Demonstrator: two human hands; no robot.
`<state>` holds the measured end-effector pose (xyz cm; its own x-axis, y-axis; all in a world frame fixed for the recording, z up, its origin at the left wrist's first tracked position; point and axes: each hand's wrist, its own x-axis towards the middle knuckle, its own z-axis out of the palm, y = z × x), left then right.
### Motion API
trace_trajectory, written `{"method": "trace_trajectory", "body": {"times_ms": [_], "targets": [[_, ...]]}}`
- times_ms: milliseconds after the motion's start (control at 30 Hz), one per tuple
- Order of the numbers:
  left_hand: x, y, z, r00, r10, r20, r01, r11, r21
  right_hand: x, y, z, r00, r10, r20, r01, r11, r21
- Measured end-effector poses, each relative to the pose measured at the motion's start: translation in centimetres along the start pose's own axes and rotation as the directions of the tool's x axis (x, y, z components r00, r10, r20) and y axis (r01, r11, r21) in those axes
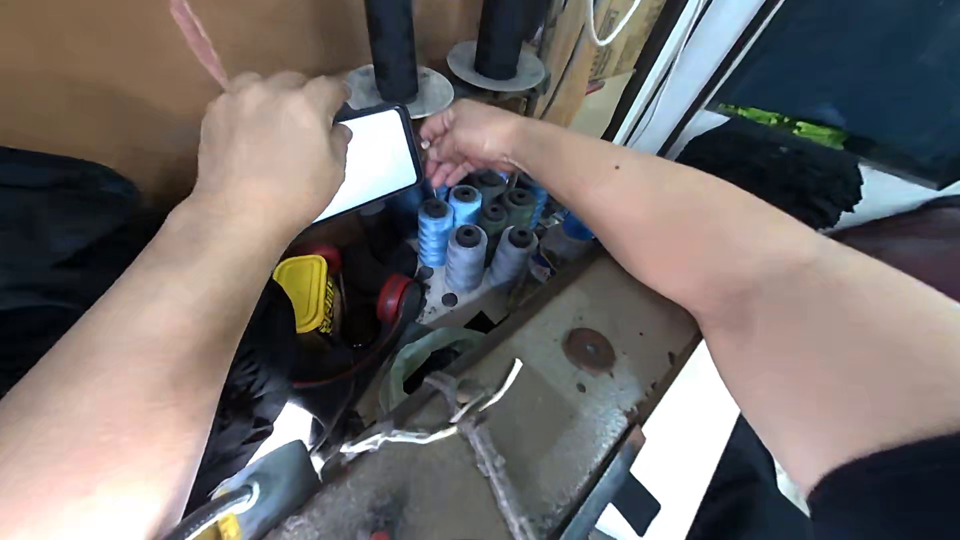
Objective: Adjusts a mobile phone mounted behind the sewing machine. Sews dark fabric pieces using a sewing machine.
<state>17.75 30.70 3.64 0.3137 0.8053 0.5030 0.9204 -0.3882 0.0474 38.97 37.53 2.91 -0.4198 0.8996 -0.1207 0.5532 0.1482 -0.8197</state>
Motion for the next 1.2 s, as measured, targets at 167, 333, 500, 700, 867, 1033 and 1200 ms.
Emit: {"method": "trace_trajectory", "body": {"times_ms": [167, 333, 500, 700, 867, 1033, 1200], "targets": [[-1.5, 0.6, 1.3, 0.993, 0.114, 0.022, -0.116, 0.980, 0.162, 0.2, -0.2, 0.0, 1.000, -0.022, -0.015, 0.020, 0.990, -0.137], [-2.3, 1.5, 2.1, 0.993, 0.095, 0.069, -0.111, 0.950, 0.291, 0.2, -0.3, -0.4, 0.999, -0.036, 0.018, 0.039, 0.988, -0.148], [-2.2, 1.8, 2.1, 0.995, 0.047, 0.092, -0.072, 0.952, 0.297, -0.1, -0.5, -0.9, 0.999, -0.032, 0.033, 0.036, 0.991, -0.128], [-2.2, 2.1, 2.0, 0.995, 0.013, 0.103, -0.044, 0.950, 0.308, -0.2, -0.1, -1.7, 0.997, -0.069, 0.038, 0.073, 0.991, -0.114], [-2.2, 2.0, 2.1, 0.995, 0.010, 0.100, -0.040, 0.951, 0.307, -0.2, -0.2, -1.6, 0.994, -0.108, 0.035, 0.113, 0.978, -0.174], [-2.1, 1.9, 2.1, 0.995, 0.021, 0.100, -0.053, 0.942, 0.332, -0.2, -0.4, -1.5, 0.984, -0.178, 0.028, 0.180, 0.959, -0.221], [-2.0, 2.1, 2.2, 0.995, 0.032, 0.090, -0.058, 0.950, 0.305, -0.2, -0.3, -1.3, 0.973, -0.230, 0.028, 0.229, 0.937, -0.263]]}}
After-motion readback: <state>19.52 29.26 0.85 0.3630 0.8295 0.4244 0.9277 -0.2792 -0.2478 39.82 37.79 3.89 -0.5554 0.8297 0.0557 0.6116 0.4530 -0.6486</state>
